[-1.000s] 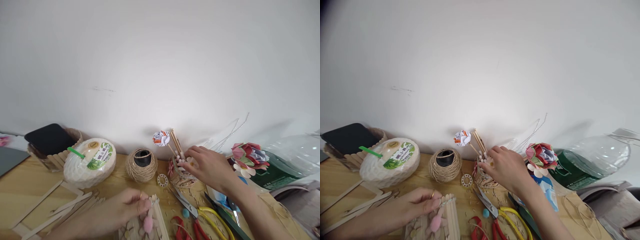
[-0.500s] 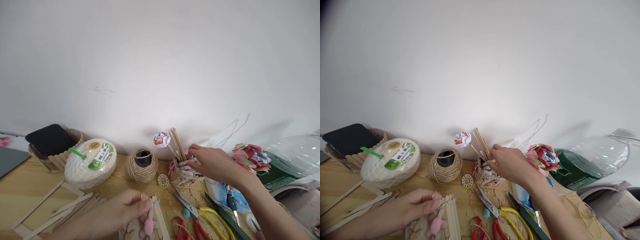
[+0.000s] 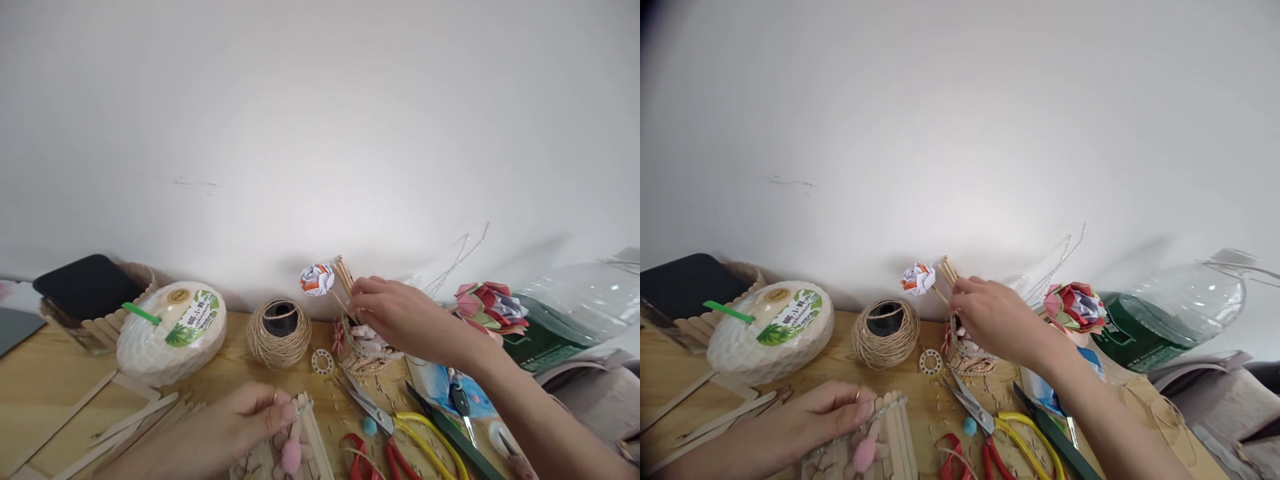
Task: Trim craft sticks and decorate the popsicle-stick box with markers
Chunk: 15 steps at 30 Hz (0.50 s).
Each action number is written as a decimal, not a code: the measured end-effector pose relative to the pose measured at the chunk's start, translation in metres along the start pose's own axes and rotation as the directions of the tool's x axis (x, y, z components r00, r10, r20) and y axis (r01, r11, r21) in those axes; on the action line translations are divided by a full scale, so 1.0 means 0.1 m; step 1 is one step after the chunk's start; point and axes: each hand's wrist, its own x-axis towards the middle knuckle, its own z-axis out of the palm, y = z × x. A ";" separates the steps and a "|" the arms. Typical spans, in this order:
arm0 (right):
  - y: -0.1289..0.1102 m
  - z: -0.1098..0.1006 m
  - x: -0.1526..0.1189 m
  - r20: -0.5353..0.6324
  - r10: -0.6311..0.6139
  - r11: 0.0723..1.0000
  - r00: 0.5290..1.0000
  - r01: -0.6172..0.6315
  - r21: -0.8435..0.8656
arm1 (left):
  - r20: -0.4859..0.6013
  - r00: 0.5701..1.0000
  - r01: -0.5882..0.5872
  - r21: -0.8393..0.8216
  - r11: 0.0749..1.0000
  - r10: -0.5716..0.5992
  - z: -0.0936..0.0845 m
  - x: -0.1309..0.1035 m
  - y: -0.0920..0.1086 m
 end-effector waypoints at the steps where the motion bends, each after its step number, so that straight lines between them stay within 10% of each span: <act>1: -0.01 0.03 0.04 0.005 -0.030 0.998 1.000 0.031 -0.058 | -0.010 1.000 0.014 0.001 1.000 -0.014 0.00 0.00 0.00; 15: 0.06 0.03 0.24 0.053 0.099 0.940 0.994 -0.076 -0.333 | -0.020 1.000 0.010 -0.003 1.000 -0.010 -0.02 0.01 -0.02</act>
